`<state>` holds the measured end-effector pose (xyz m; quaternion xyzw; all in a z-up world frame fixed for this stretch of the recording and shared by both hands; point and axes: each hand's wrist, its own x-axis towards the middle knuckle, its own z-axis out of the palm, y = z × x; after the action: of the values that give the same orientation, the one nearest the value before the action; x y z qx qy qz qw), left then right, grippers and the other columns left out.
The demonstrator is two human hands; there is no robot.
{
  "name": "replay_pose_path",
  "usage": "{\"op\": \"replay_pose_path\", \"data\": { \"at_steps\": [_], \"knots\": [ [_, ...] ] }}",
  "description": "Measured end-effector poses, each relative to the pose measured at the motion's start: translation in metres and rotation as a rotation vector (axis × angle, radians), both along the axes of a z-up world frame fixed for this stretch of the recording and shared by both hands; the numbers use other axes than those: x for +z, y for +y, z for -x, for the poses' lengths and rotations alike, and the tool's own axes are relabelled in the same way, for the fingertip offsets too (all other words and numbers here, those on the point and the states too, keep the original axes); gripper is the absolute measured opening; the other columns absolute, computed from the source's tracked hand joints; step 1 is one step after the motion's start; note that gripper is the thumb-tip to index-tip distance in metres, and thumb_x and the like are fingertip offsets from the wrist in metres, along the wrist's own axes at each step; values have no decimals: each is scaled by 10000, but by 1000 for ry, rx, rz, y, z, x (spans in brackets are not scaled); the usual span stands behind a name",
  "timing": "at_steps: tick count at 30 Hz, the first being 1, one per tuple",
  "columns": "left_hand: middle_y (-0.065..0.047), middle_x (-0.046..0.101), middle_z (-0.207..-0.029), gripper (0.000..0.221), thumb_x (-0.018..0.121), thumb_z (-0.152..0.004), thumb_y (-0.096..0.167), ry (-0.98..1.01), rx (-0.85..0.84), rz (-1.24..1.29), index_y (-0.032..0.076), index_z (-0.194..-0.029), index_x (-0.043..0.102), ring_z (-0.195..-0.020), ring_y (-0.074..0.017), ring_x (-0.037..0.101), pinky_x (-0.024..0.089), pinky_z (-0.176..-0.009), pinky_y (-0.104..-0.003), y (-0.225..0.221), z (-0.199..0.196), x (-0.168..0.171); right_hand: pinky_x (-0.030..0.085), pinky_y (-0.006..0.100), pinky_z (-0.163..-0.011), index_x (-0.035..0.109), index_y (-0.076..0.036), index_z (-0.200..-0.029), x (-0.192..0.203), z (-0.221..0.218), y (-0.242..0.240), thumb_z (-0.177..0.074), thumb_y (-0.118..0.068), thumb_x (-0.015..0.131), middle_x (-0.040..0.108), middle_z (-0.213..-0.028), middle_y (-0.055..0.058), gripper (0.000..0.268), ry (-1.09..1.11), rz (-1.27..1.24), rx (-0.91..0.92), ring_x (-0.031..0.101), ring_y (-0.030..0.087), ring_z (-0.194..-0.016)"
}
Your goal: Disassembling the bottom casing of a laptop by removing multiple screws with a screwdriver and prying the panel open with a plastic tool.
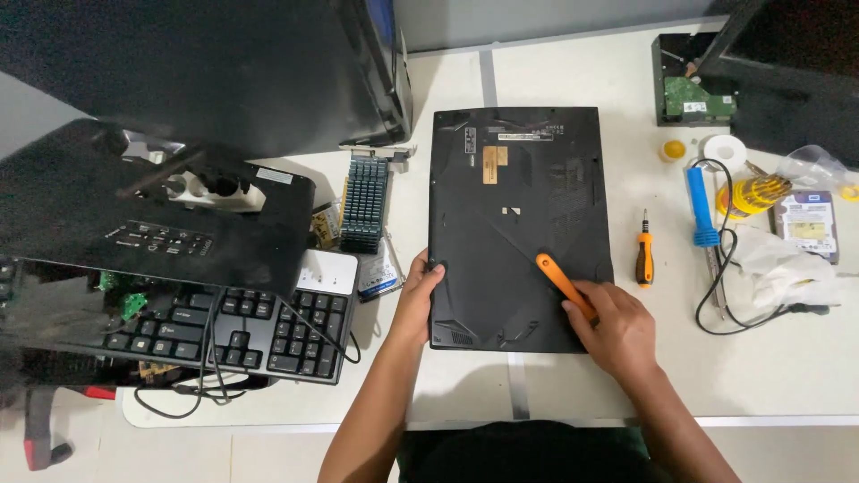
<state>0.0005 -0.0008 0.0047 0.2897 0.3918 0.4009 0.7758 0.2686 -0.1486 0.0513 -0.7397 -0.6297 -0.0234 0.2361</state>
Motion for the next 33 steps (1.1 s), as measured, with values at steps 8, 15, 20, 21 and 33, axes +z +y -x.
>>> {"op": "replay_pose_path", "data": {
  "at_steps": [8, 15, 20, 21, 33],
  "knots": [
    [-208, 581, -1340, 509, 587, -1033, 166, -16, -6, -17, 60, -1504, 424, -1101, -289, 660, 598, -865, -400, 1, -1, 4, 600, 328, -739, 771, -175, -1102, 24, 7, 7, -901, -332, 760, 743, -821, 90, 255, -71, 138, 13, 760, 256, -782],
    [-184, 589, -1310, 483, 576, -1030, 169, -30, 4, 0, 75, -1484, 438, -1076, -284, 672, 606, -847, -378, 1, 0, 6, 588, 438, -696, 668, -152, -1397, 32, 9, 44, -908, -259, 749, 770, -879, 145, 507, 328, 79, 17, 744, 339, -743],
    [-197, 603, -1311, 489, 579, -1032, 173, -43, -3, 32, 78, -1493, 443, -1067, -300, 682, 610, -836, -400, 3, 1, -2, 589, 397, -723, 656, -111, -1386, -10, 6, 63, -837, -174, 814, 770, -1054, 81, 575, 386, -93, 142, 739, 267, -810],
    [-197, 603, -1311, 489, 579, -1032, 173, -45, -3, 25, 78, -1493, 443, -1067, -300, 682, 610, -836, -400, 4, 1, -1, 589, 397, -723, 656, -111, -1386, -8, 7, 64, -837, -174, 814, 770, -1054, 81, 575, 384, -100, 143, 739, 267, -810],
    [-153, 668, -1309, 588, 614, -919, 186, 84, 12, 273, 174, -1497, 503, -1100, -282, 661, 561, -905, -409, 10, -6, 37, 577, 291, -778, 741, -128, -1189, -2, 6, 63, -937, -211, 723, 691, -1152, 30, 266, 319, -138, 294, 707, 166, -891]
  ]
}}
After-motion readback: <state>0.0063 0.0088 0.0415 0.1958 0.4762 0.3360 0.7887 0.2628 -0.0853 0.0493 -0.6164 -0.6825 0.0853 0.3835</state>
